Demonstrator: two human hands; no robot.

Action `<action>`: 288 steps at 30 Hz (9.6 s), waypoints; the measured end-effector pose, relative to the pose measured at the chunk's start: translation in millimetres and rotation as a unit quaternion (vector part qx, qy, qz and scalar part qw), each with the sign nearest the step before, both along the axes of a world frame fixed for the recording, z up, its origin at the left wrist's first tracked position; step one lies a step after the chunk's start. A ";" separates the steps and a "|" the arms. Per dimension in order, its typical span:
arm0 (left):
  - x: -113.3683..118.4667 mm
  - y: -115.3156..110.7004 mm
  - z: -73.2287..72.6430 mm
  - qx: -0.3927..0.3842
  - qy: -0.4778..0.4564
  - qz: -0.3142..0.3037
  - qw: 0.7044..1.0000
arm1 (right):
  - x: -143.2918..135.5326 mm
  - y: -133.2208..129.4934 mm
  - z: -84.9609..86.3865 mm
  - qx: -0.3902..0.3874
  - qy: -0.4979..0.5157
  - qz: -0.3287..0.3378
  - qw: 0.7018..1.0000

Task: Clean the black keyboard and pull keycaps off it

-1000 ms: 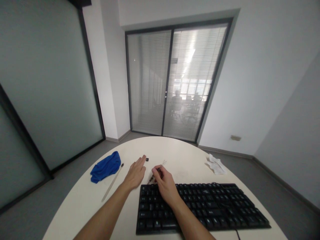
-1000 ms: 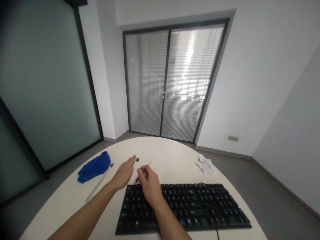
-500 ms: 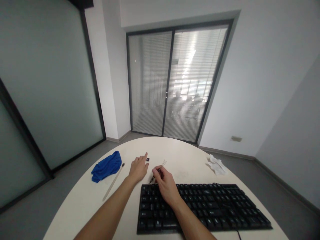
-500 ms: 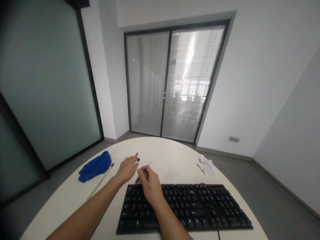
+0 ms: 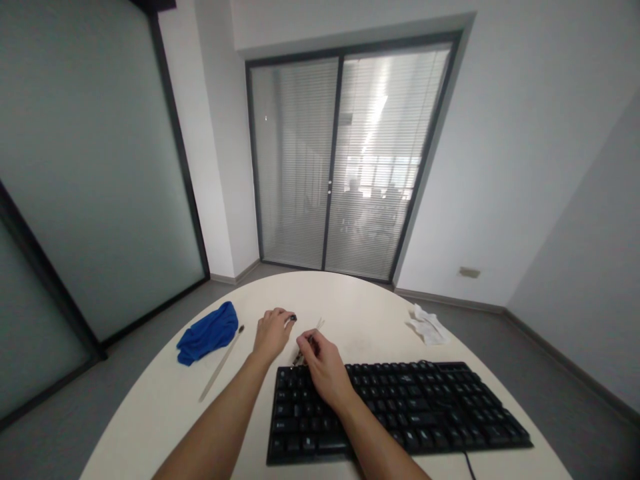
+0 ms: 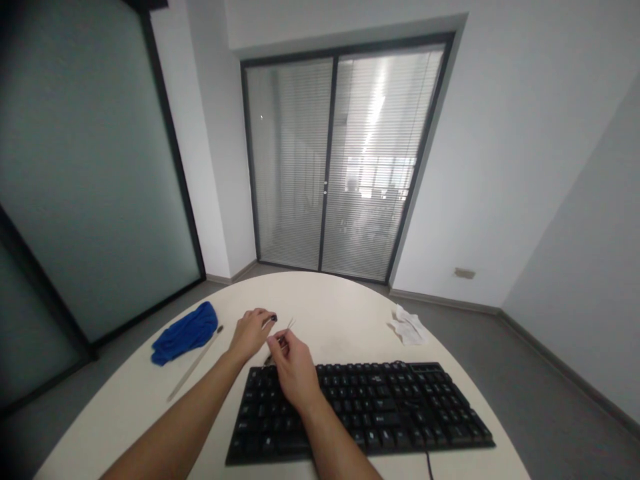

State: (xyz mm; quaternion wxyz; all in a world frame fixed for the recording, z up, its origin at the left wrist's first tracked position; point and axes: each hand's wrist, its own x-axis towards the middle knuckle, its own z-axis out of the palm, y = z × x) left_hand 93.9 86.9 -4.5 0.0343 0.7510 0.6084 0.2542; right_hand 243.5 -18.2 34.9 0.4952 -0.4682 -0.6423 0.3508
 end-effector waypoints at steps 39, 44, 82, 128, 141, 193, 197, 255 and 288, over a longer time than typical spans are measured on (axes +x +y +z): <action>-8.8 -10.1 -8.5 0.050 -0.178 -0.049 0.981 | 60.9 -41.0 3.7 0.021 -0.169 -0.025 0.985; 2.6 -21.1 7.5 0.070 -0.229 -0.039 0.970 | 60.6 -39.5 3.3 0.026 -0.165 -0.017 0.986; 8.1 -68.6 12.2 -0.177 -0.472 -0.196 0.841 | 43.5 -33.9 14.4 0.016 -0.158 0.062 0.985; -3.1 -87.5 17.9 -0.055 -0.147 -0.155 0.975 | 28.8 -19.9 0.4 0.043 -0.272 -0.006 0.961; -4.4 -87.8 16.0 -0.062 -0.177 -0.204 0.961 | 32.2 -21.0 2.2 0.019 -0.237 0.008 0.971; -4.5 -90.5 18.3 -0.067 -0.184 -0.197 0.961 | 36.1 -13.7 -4.1 0.025 -0.165 0.013 0.986; -5.0 -90.5 17.6 -0.065 -0.187 -0.197 0.960 | 36.5 -14.2 -2.0 0.017 -0.172 -0.005 0.985; -7.9 -87.7 11.3 -0.110 -0.305 -0.206 0.924 | 40.1 -10.0 -4.4 0.011 -0.106 0.011 0.994; -7.0 -84.8 11.3 -0.105 -0.298 -0.217 0.923 | 37.7 -14.6 3.1 0.040 -0.193 0.014 0.980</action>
